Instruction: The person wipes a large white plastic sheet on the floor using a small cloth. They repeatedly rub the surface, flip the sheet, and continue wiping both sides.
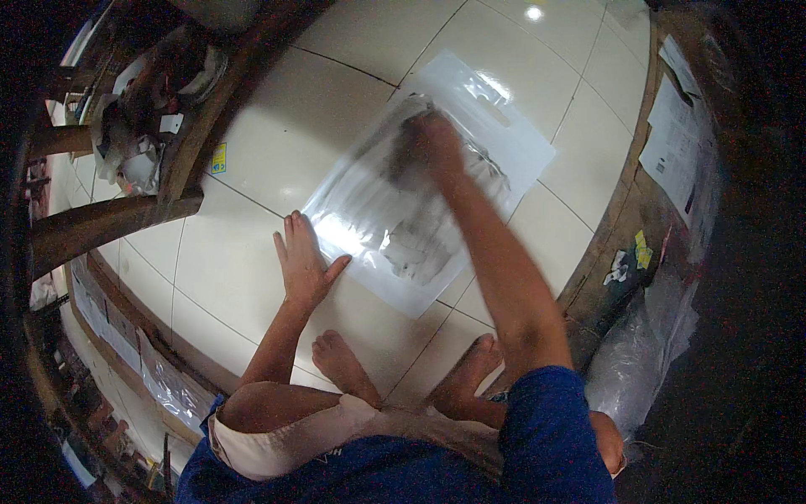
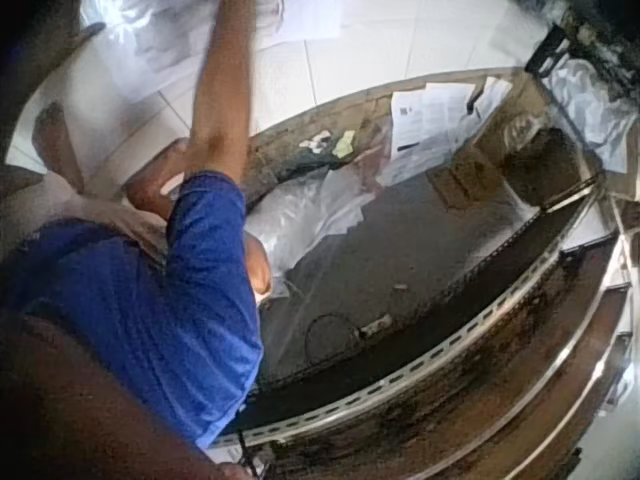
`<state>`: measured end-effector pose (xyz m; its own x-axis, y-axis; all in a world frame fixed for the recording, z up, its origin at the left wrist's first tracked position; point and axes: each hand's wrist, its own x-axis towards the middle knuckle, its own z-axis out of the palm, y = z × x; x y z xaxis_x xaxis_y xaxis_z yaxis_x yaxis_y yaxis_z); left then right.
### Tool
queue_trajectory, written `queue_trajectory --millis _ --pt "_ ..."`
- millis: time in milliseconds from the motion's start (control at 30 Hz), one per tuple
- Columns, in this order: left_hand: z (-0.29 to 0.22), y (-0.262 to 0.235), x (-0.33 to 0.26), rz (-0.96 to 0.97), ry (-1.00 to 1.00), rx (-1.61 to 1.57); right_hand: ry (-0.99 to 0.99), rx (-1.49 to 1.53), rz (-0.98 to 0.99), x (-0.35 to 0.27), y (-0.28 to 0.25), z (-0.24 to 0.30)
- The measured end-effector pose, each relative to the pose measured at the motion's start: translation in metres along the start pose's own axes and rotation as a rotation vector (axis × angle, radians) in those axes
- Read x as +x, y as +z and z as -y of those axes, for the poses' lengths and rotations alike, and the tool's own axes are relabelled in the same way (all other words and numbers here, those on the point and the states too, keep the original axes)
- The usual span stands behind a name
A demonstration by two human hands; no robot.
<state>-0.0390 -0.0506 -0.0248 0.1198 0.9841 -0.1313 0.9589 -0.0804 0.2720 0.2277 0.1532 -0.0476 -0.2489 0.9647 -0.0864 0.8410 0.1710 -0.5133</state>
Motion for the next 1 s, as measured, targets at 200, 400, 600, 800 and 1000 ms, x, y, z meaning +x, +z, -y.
queue_trajectory --millis 200,400,600,800,1000 --pt "0.011 0.002 -0.011 -0.028 -0.015 -0.013 -0.326 0.065 -0.056 -0.106 0.087 0.135" --pt "0.003 -0.003 -0.006 0.011 -0.026 0.019 0.054 -0.017 -0.304 -0.004 -0.011 0.019" --pt "0.001 0.001 -0.003 -0.023 -0.025 0.016 -0.364 0.031 -0.314 -0.058 0.061 0.066" --pt "0.009 0.005 -0.008 -0.039 -0.007 0.007 -0.374 -0.148 -0.310 -0.058 0.106 0.112" --pt "0.005 0.000 -0.006 -0.009 -0.029 0.006 0.053 0.046 -0.326 0.031 -0.009 0.031"
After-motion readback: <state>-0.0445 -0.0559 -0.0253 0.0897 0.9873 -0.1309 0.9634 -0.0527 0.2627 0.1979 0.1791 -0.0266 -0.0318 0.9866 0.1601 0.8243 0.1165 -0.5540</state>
